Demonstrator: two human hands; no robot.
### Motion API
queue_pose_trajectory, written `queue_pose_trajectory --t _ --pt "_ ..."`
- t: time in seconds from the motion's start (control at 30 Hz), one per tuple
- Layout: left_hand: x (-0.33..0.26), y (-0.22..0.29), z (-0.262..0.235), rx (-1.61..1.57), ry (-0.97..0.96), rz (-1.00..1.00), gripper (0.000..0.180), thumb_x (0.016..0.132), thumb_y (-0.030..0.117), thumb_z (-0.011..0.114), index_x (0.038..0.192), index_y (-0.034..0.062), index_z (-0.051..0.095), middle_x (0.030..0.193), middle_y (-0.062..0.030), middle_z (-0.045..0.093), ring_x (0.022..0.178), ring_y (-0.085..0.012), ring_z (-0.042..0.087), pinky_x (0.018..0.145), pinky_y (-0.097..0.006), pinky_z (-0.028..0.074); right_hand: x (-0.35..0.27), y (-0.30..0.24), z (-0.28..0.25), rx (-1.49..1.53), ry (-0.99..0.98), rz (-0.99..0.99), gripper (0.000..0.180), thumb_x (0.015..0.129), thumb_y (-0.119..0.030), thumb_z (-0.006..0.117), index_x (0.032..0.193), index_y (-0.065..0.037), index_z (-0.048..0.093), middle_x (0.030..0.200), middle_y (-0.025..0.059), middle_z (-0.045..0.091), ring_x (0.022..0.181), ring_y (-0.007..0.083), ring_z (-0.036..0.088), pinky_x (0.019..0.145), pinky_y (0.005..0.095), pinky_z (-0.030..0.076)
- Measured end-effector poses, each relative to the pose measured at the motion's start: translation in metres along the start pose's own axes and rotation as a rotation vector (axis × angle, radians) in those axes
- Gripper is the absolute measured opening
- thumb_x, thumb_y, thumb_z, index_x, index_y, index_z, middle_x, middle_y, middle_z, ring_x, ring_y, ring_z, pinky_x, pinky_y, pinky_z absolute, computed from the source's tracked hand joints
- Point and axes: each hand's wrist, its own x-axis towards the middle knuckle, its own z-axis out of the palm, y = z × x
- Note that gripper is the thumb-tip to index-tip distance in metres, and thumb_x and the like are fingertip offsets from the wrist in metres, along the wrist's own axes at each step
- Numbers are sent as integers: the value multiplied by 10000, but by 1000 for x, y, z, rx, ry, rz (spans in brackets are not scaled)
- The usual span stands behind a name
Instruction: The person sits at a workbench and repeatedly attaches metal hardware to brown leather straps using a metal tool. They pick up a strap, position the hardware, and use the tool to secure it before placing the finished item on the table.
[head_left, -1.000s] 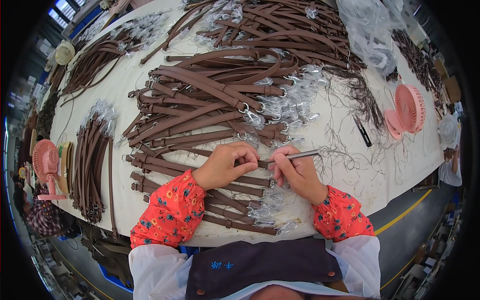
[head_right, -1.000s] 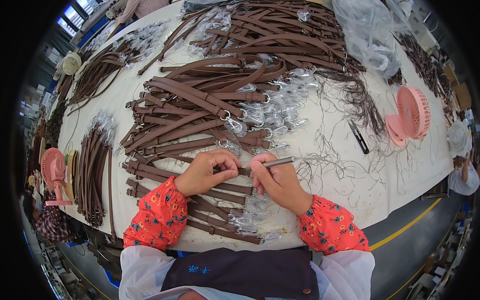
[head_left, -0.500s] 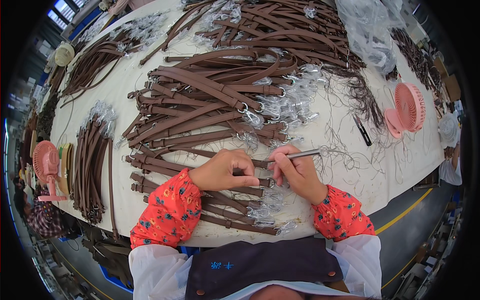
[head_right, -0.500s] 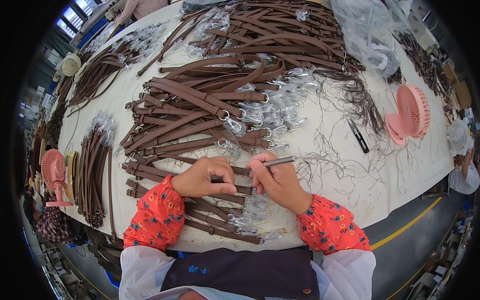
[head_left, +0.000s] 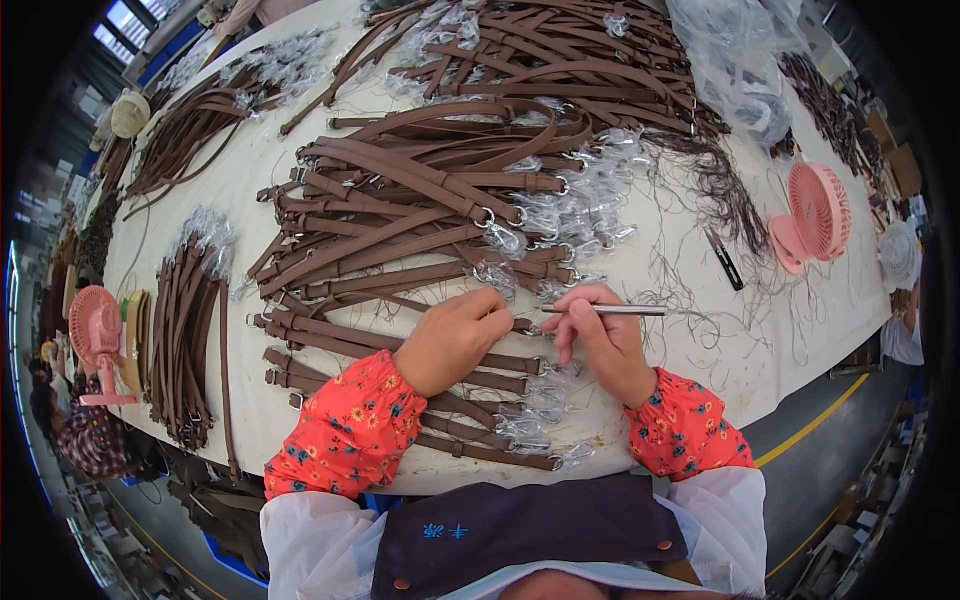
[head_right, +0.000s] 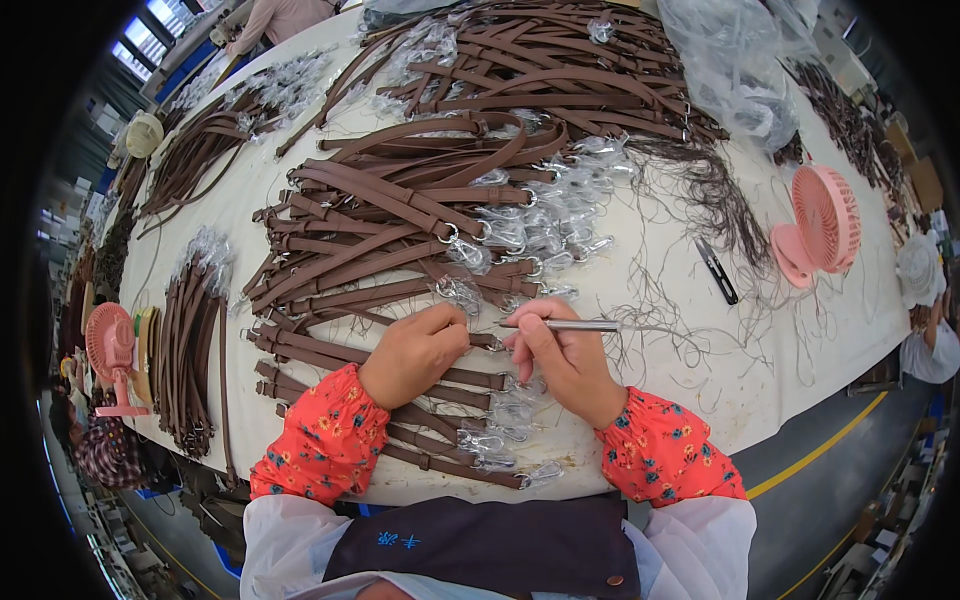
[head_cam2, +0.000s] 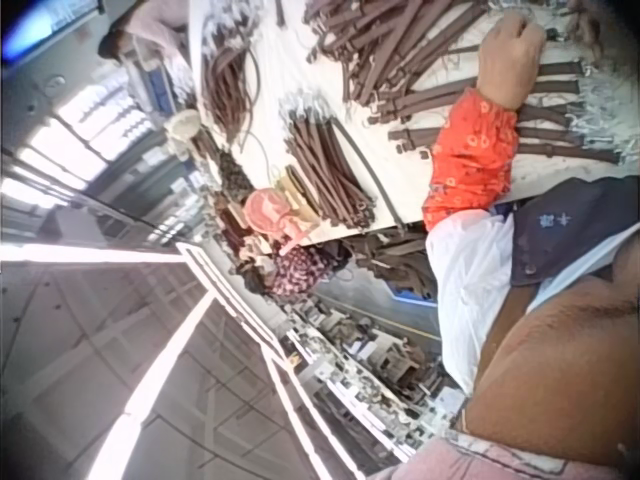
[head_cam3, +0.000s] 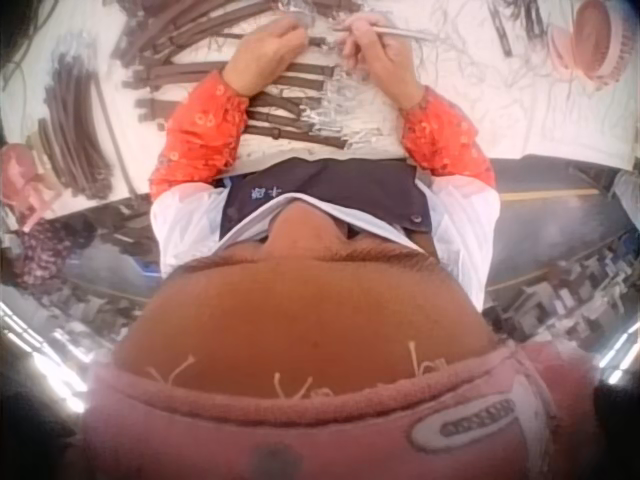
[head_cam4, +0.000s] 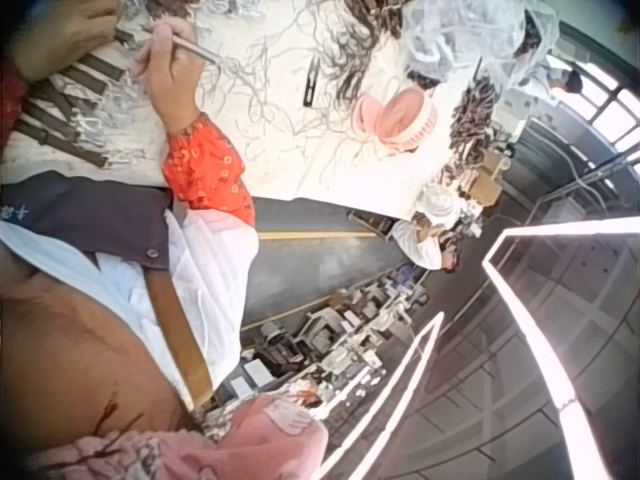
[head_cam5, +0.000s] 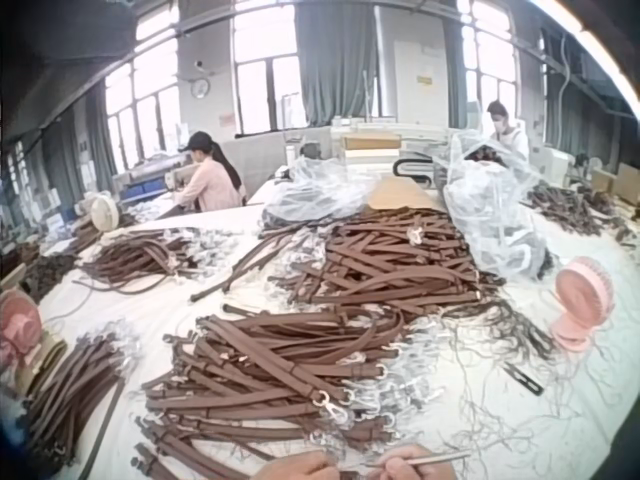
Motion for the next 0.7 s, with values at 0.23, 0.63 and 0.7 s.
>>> queue_pose_trajectory --t 0.23,0.63,0.7 --pt "7 9 -10 -372 -87 -321 214 822 127 777 952 55 623 957 -89 583 727 -282 618 645 -368 509 1 -2 -1 26 -5 46 274 1100 -256 410 1136 -9 523 747 51 595 606 114 605 843 399 591" --pt "6 5 4 -264 -22 -195 266 794 109 804 1027 68 681 957 -87 618 860 -282 641 752 -374 517 0 -2 -1 134 36 49 306 1098 -288 428 1208 -17 518 850 104 642 625 119 604 605 257 512" --pt "6 6 2 -268 -62 -262 278 782 83 819 1035 65 703 920 -70 633 875 -256 646 742 -342 519 -1 -3 -1 93 38 64 317 1103 -299 404 1181 -12 513 826 91 625 606 131 614 713 338 574"
